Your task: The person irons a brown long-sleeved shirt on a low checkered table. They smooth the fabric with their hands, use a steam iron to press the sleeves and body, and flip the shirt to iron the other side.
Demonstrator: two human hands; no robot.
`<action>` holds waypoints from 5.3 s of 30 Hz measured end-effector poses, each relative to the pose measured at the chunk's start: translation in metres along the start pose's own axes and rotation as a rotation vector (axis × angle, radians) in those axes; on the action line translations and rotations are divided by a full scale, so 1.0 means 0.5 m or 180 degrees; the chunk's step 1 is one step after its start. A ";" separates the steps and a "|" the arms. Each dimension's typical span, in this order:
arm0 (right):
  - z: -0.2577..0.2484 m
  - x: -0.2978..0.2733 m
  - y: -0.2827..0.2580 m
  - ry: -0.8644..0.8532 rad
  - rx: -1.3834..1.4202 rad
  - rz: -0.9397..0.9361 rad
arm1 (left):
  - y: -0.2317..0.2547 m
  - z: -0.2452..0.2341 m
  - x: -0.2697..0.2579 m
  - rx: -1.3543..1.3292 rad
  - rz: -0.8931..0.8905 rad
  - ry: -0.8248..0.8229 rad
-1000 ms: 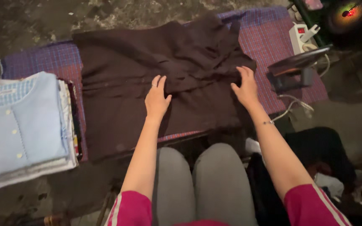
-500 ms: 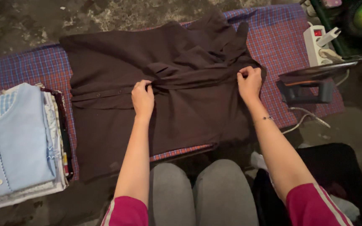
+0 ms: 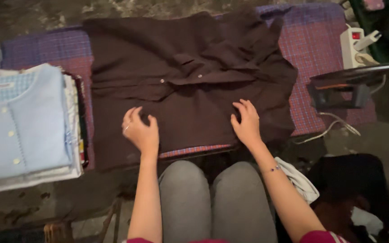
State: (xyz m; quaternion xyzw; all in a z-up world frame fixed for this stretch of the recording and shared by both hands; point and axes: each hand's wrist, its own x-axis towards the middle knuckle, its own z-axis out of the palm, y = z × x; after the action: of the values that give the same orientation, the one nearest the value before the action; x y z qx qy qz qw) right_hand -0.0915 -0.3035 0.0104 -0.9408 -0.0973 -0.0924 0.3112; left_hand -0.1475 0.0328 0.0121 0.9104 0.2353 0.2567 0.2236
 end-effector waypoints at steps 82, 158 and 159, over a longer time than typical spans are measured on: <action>0.018 -0.208 -0.009 -0.0091 -0.1199 0.0854 | -0.246 0.097 -0.231 -0.4233 -0.3360 -0.0229; -0.042 0.075 0.358 0.1350 0.0435 0.1741 | 0.610 0.364 -0.048 -0.1270 0.2739 -0.1191; -0.041 0.079 0.361 0.1304 0.0338 0.1733 | 0.631 0.381 -0.051 -0.1263 0.2794 -0.1295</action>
State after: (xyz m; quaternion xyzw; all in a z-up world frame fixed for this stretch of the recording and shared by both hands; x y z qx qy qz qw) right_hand -0.0121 -0.4532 -0.0667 -0.8767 0.2171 -0.1878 0.3860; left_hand 0.0411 -0.2847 0.0230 0.8949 -0.2698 0.1838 0.3044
